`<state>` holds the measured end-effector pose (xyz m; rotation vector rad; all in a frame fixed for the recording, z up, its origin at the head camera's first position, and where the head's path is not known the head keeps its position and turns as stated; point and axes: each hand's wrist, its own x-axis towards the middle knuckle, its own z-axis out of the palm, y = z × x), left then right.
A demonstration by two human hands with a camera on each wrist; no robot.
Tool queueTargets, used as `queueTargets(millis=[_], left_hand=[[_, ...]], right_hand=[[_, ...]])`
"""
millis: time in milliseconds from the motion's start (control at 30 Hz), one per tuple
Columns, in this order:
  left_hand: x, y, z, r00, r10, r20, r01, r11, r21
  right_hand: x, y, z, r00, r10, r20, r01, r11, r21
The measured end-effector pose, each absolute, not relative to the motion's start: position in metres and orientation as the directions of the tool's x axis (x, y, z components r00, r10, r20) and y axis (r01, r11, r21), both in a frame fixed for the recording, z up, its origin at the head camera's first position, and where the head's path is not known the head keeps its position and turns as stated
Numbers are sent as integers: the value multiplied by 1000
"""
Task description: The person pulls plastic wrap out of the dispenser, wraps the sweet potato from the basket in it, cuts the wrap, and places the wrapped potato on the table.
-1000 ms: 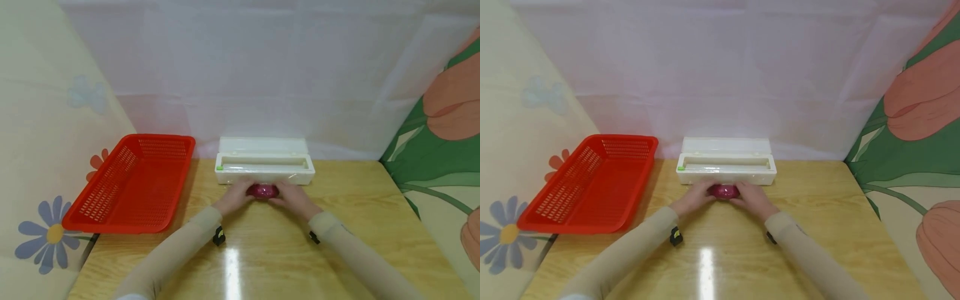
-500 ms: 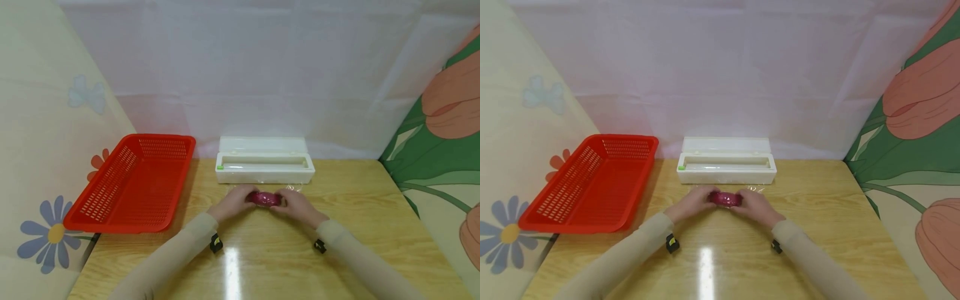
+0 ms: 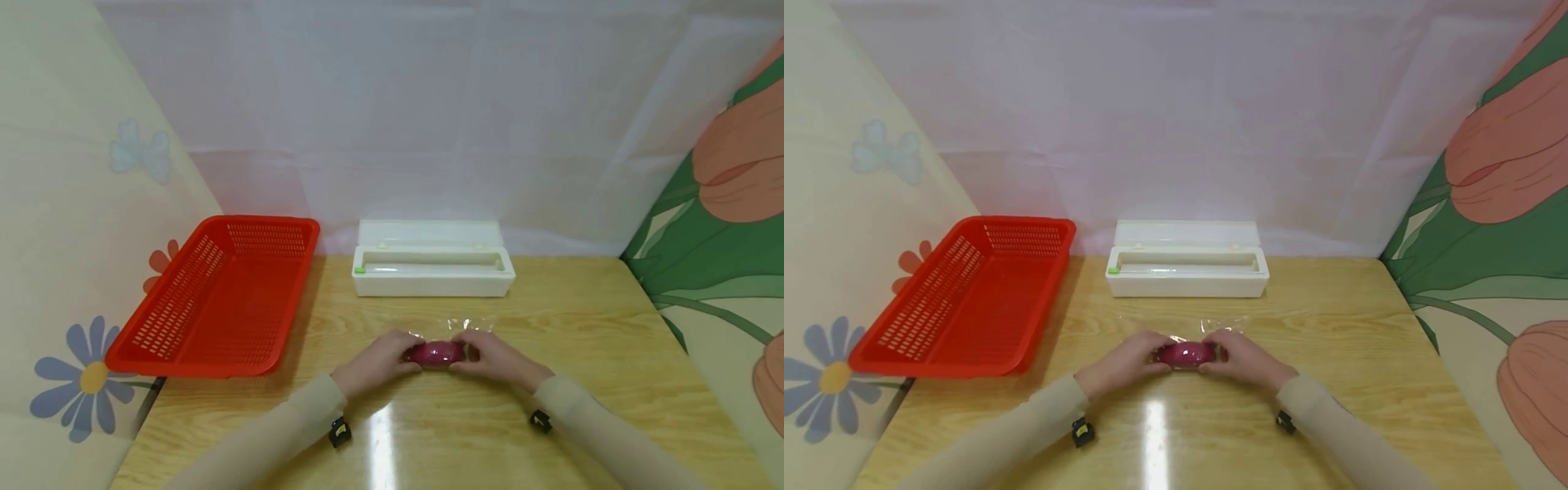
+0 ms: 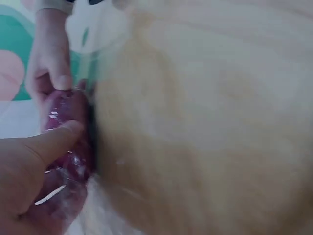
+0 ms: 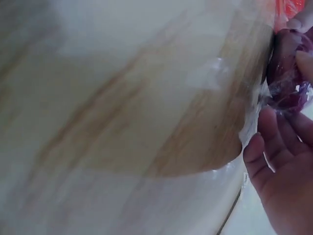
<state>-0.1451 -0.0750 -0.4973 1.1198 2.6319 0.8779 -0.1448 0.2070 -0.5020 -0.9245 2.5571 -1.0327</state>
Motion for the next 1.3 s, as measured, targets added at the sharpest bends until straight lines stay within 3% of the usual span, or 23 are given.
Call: queueTargets(millis=[200, 400, 667, 933, 1100, 1300], left_hand=[[-141, -79, -499, -715, 693, 94, 616, 560, 554], [-144, -79, -499, -722, 690, 52, 592, 578, 562], [-150, -77, -498, -722, 690, 53, 587, 571, 574], [-151, -79, -495, -720, 688, 89, 595, 546, 590], [-153, -81, -496, -729, 677, 106, 602, 560, 569], [-159, -82, -500, -767, 638, 76, 561, 607, 563]], right_hand=[[-144, 208, -503, -755, -652, 73, -530, 541, -653], [-145, 207, -499, -739, -673, 26, -507, 530, -680], [-141, 205, -490, -793, -609, -23, -465, 628, -624], [-139, 193, -483, -780, -617, 101, -565, 626, -538], [-144, 196, -487, -783, -613, 106, -555, 613, -562], [-161, 198, -490, -805, -591, 55, -459, 562, -688]])
